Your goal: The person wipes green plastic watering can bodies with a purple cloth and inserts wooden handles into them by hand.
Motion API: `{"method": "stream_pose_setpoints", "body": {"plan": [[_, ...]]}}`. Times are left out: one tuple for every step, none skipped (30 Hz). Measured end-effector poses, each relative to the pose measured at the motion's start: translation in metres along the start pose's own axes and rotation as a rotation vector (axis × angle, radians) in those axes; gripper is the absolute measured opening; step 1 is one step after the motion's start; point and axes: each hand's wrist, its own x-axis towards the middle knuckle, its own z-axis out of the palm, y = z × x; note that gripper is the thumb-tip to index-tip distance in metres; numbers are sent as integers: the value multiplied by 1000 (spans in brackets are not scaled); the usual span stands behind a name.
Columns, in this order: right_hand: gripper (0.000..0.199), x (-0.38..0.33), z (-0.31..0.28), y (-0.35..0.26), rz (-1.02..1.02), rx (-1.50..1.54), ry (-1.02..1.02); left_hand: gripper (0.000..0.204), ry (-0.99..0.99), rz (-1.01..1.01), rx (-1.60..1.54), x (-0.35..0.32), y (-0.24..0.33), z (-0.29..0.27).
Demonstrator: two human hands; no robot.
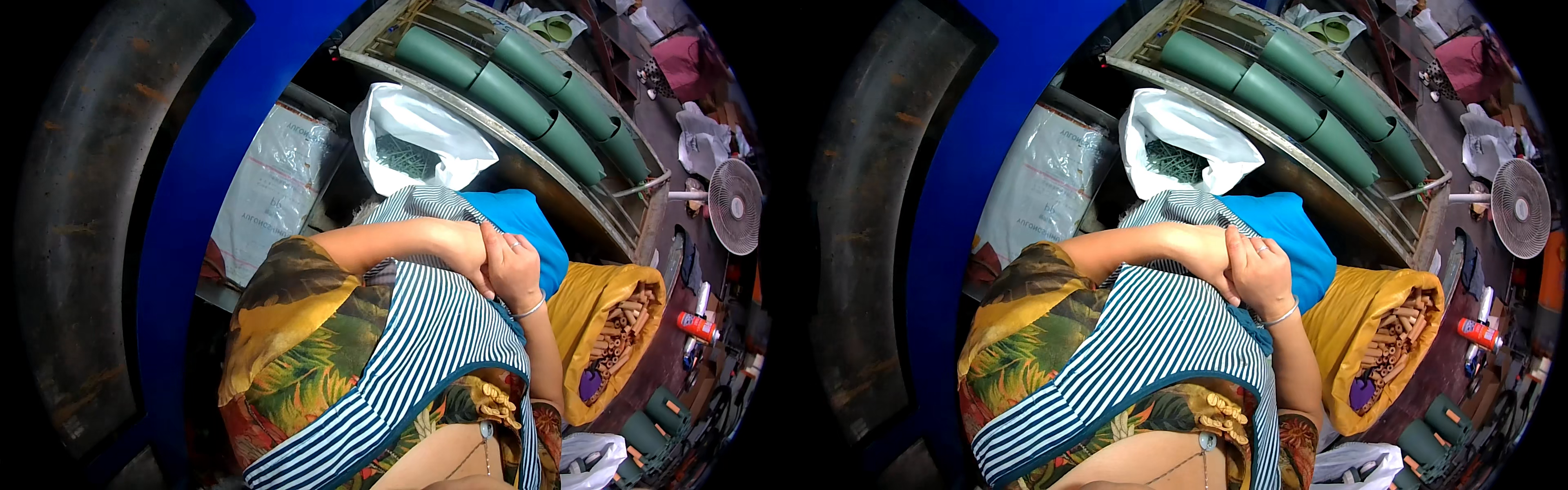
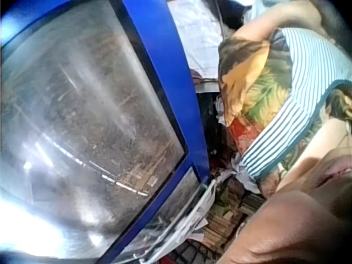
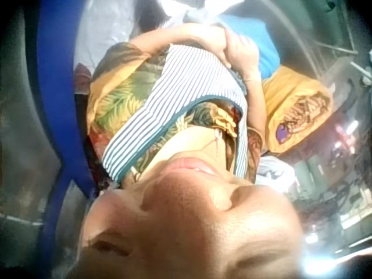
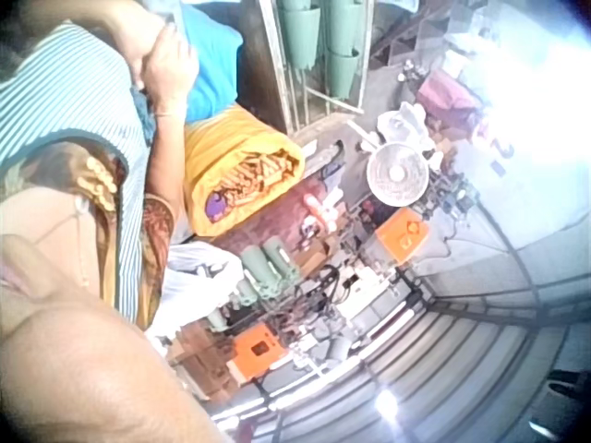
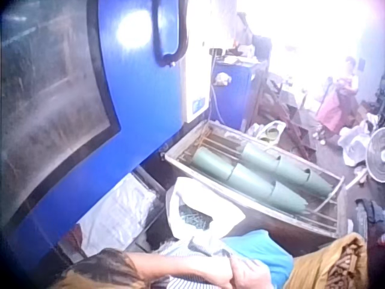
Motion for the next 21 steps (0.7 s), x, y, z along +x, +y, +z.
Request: {"method": "stream_pose_setpoints", "body": {"plan": [[52,-3,3,2,42,0,-14,48,-3,0,4,-1,0,-1],[54,1,0,0,73,-7,-8,48,-2,1,13,-3,1,-4],[56,8,-1,-3,98,-4,-2,50,3,74,68,-3,-15,-5],[58,13,0,-4,127,-3,5,50,4,-20,146,-7,-36,-13],[65,10,7,2,154,-28,2,53,278,101,294,-16,-72,-17],[69,10,1,5,187,-38,-25,56,539,23,63,-44,-74,-32],[71,3,-2,9,215,-60,-24,55,616,-277,-246,-58,-109,-40],[74,-5,-6,16,249,-82,-22,47,859,-307,-329,-75,-148,-44],[75,-17,-8,24,281,-111,-25,33,1198,-432,-182,-93,-178,-40],[70,-28,-10,29,316,-103,-28,27,1371,-621,-62,-122,-227,-26],[67,-43,-12,33,361,-132,-41,31,1512,-630,-201,-147,-265,-6],[64,-60,-14,36,424,-177,-59,46,1501,-777,-489,-164,-272,5],[61,-71,-15,37,444,-189,-69,58,1651,-873,-604,-184,-305,38],[59,-78,-15,40,453,-184,-79,54,1633,-943,-489,-218,-339,83],[56,-88,-15,42,482,-197,-95,43,1554,-1132,-377,-232,-353,113],[53,-95,-16,45,492,-188,-93,27,1469,-1264,-196,-251,-365,143],[51,-101,-15,48,507,-170,-80,27,1377,-1398,-1,-273,-370,167],[49,-109,-13,44,549,-229,-86,51,1318,-1449,-252,-241,-364,149],[44,-142,-41,41,608,-255,-108,55,1236,-1493,-222,-210,-338,153],[44,-148,-51,38,641,-267,-104,61,1174,-1545,-162,-207,-324,135],[44,-152,-57,37,678,-279,-95,61,1097,-1553,-93,-206,-316,114]]}}
